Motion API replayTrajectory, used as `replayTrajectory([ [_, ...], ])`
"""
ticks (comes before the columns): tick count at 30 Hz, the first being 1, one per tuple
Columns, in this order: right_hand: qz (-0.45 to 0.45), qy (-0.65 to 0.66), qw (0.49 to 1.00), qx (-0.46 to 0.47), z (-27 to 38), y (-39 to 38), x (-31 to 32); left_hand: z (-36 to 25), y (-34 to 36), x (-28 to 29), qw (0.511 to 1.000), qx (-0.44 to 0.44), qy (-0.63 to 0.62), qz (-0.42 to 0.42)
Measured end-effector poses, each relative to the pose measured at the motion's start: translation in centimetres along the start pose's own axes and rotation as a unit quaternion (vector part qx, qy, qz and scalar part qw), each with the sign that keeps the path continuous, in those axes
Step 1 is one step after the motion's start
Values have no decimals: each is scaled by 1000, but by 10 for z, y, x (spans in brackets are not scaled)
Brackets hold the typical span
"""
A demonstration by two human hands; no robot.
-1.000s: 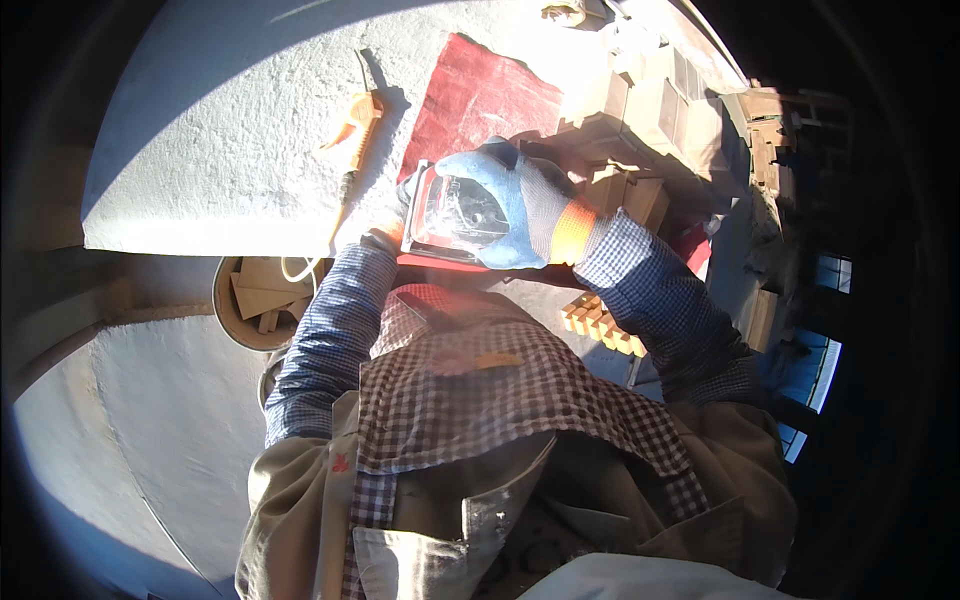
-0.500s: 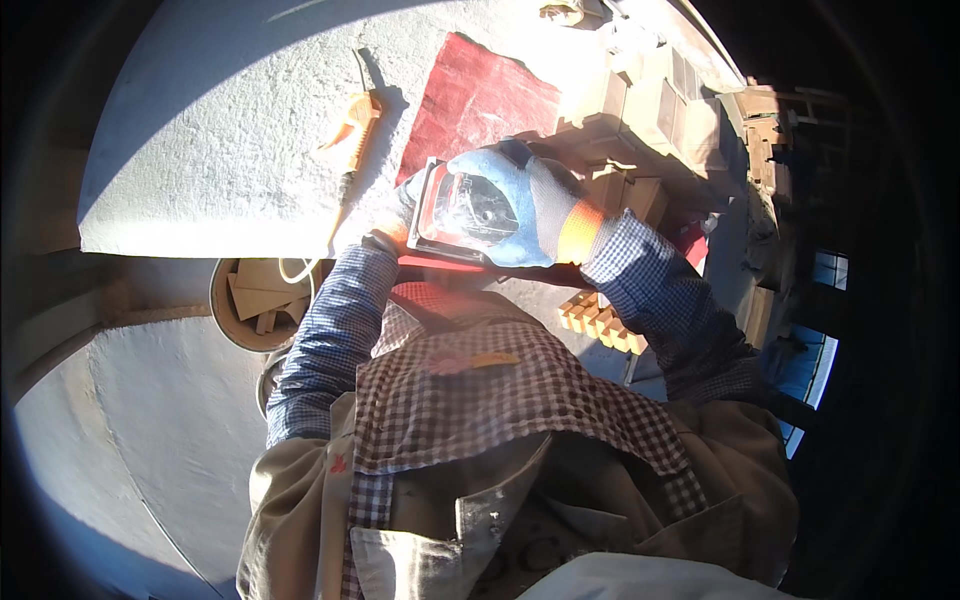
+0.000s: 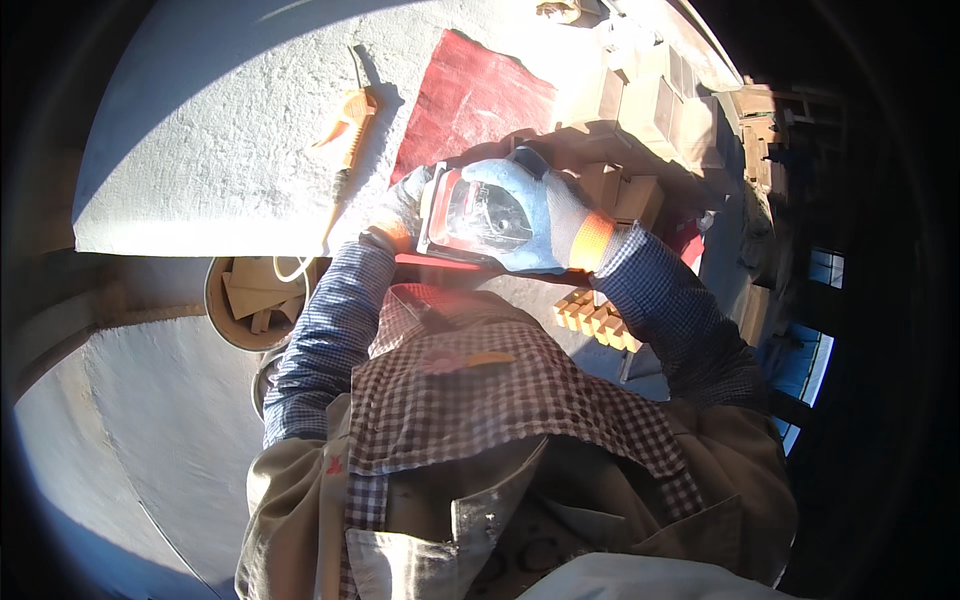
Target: The person repeatedly picks up small rectangular wooden blocks, rubs their surfaces with a sanding block, and places them back on a red mat. They also use a handheld power sander on some blocks, then set the tool aside and continue hand sanding.
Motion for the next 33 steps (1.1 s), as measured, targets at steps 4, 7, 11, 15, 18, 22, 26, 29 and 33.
replayTrajectory([
  [4,-60,35,997,-19,-24,-18,15,0,4,-5,998,-44,-37,-27],
  [7,-2,-15,1000,-2,-17,-7,5,-1,5,-4,996,-79,-34,-29],
  [11,5,-55,998,27,13,23,-12,-3,3,3,999,-43,-28,-7],
  [15,-28,7,1000,5,4,6,1,-6,0,4,999,-16,-29,-8],
  [18,-96,22,995,-2,-31,-31,13,-6,2,-1,999,-39,-34,-15],
  [22,-147,-21,987,-52,-61,-77,11,-2,6,-6,996,-86,-10,-30],
  [26,-150,-98,978,-106,-64,-116,-3,-1,5,-2,998,-60,2,-2],
  [29,-232,-54,968,-84,-63,-139,-15,-6,-17,9,987,-102,93,-87],
  [33,-270,-55,955,-105,-64,-154,-32,-14,-77,13,957,-52,-35,-282],
])
Point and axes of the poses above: each hand's wrist, its own y-axis towards the middle knuckle, its own x-axis out of the back of the hand, z = x × y, the point moved 1 cm from there along y, towards the middle knuckle, and after that the axes turned 12 degrees about -z, right-handed, at the moved point
